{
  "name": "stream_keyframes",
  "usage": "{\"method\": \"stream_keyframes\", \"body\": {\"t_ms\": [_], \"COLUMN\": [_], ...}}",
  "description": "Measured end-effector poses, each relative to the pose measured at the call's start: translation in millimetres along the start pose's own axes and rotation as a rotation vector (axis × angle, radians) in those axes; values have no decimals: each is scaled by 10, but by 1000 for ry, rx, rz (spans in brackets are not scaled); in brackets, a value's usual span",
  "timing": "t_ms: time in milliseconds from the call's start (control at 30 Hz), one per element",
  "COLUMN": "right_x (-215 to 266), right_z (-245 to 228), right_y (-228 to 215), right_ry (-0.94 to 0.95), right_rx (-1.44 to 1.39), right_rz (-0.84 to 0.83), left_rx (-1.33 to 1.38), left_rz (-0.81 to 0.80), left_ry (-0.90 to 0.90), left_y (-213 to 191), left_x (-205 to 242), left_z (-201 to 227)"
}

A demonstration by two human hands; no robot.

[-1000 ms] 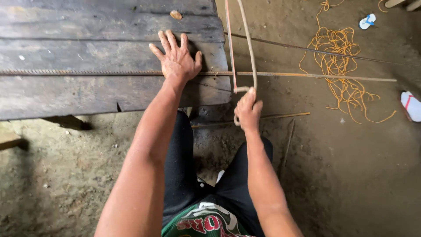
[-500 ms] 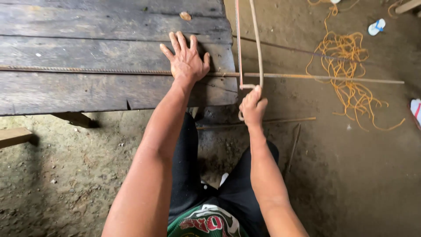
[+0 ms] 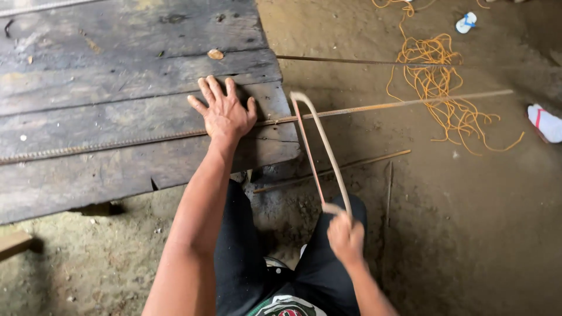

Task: Sawing a metal rod using a hacksaw on a wooden table

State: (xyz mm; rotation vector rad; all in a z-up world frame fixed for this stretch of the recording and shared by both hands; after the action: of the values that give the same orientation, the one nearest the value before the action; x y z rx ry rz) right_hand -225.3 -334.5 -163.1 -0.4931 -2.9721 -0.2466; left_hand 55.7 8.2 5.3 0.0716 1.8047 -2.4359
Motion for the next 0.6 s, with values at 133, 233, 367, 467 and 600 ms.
{"method": "stream_keyframes", "body": {"t_ms": [133,233,367,467,600], "right_x": [-1232,-2096,-774,-41,298], "right_z": [-936,-738,-808,-123,105], "right_y": [1500,1260,1065,220,252], "right_ry": [-150,-137,-16,-553,-1178], "right_rx": [328,483,410,1115,1771], "right_rz": [184,92,130,181,212], "left_rx": [9,-1,29,26,-8], "left_rz": [-35,-19,-30,-30,-45], "left_ry": [-19,-30,-36,-60,-52], "left_y": [-89,-81,-58,-30,-58], "left_x": [53,70,50,38,20], "left_z": [15,44,-15,-2,26]}}
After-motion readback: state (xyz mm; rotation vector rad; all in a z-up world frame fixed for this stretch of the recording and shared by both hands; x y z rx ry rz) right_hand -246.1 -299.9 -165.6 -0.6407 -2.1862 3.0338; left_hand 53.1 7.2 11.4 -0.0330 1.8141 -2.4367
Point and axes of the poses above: each hand's wrist, its own x-axis away from the middle knuckle, its own y-axis out of the palm, z = x × y, the point moved 6 cm from there along -x, towards the middle knuckle, and after that the axes turned 5 degrees about y, right-handed, at the moved point
